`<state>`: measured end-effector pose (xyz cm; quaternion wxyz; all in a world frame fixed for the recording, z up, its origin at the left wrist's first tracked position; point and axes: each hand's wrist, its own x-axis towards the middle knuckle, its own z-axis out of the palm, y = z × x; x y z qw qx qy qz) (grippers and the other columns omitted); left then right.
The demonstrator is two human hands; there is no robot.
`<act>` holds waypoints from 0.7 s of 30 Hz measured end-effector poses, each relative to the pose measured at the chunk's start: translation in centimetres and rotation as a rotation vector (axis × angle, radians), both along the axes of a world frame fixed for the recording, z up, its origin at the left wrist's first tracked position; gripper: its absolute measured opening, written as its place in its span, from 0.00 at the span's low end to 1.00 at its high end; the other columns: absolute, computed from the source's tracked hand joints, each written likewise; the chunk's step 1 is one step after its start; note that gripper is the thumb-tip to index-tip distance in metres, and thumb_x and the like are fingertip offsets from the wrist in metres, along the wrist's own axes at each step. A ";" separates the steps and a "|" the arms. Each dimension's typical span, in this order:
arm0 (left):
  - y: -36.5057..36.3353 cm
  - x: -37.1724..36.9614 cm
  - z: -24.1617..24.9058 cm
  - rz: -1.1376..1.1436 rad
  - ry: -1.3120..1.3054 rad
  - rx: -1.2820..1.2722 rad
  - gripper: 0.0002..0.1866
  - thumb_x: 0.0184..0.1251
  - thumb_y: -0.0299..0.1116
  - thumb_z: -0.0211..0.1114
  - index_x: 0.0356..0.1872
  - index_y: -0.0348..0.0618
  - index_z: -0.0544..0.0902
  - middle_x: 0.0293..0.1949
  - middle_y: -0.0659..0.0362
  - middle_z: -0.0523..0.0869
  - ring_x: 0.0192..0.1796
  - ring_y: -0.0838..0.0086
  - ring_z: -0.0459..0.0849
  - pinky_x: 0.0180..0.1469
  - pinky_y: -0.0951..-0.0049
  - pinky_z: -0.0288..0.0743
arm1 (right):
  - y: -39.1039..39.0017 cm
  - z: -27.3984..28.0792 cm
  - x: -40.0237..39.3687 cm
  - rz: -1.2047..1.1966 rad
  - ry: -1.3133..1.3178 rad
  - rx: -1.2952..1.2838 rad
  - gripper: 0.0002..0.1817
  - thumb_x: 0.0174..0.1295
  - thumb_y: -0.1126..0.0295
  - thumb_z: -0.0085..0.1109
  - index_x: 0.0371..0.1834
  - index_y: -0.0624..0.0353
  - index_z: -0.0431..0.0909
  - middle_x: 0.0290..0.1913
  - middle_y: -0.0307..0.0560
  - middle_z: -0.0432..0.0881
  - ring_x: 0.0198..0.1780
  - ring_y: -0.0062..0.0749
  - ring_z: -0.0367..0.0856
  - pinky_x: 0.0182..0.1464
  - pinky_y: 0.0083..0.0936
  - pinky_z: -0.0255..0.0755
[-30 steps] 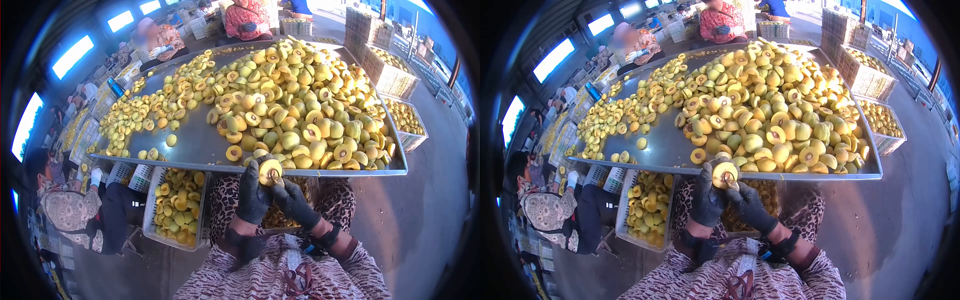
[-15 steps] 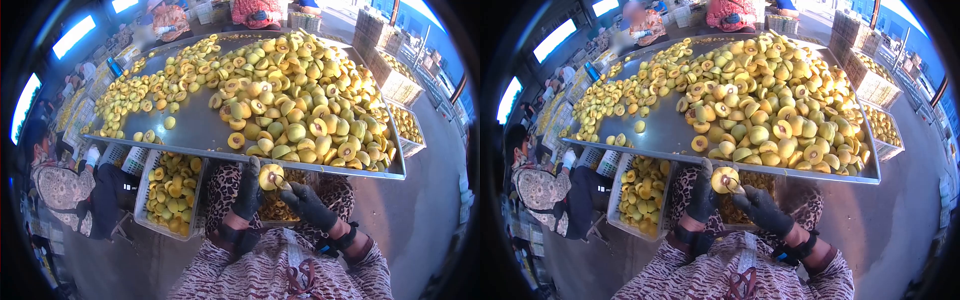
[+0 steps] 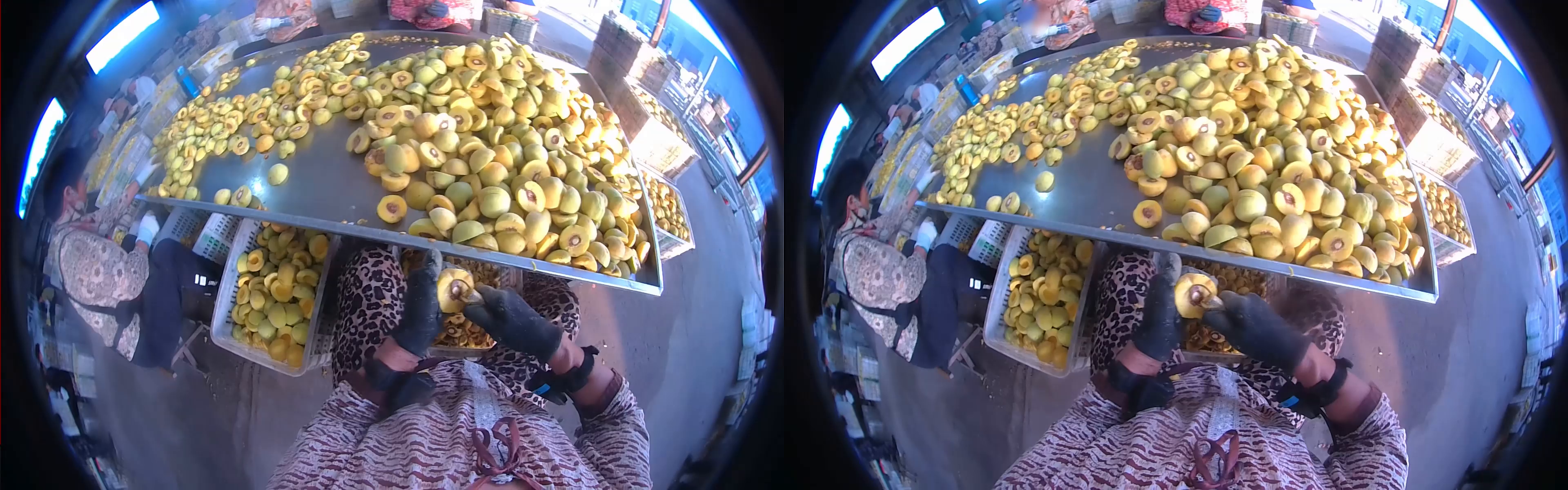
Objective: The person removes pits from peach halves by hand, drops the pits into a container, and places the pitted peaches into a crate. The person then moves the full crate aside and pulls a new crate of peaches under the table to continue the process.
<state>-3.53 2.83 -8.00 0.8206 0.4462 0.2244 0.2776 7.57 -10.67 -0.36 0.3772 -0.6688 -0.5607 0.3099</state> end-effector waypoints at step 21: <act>-0.2 1.1 7.6 0.174 -0.255 0.432 0.29 0.78 0.54 0.44 0.56 0.34 0.76 0.55 0.53 0.78 0.56 0.71 0.78 0.61 0.69 0.71 | 1.7 3.4 -1.3 -0.116 1.026 -0.056 0.16 0.72 0.53 0.53 0.43 0.56 0.75 0.25 0.27 0.69 0.23 0.10 0.63 0.23 0.10 0.55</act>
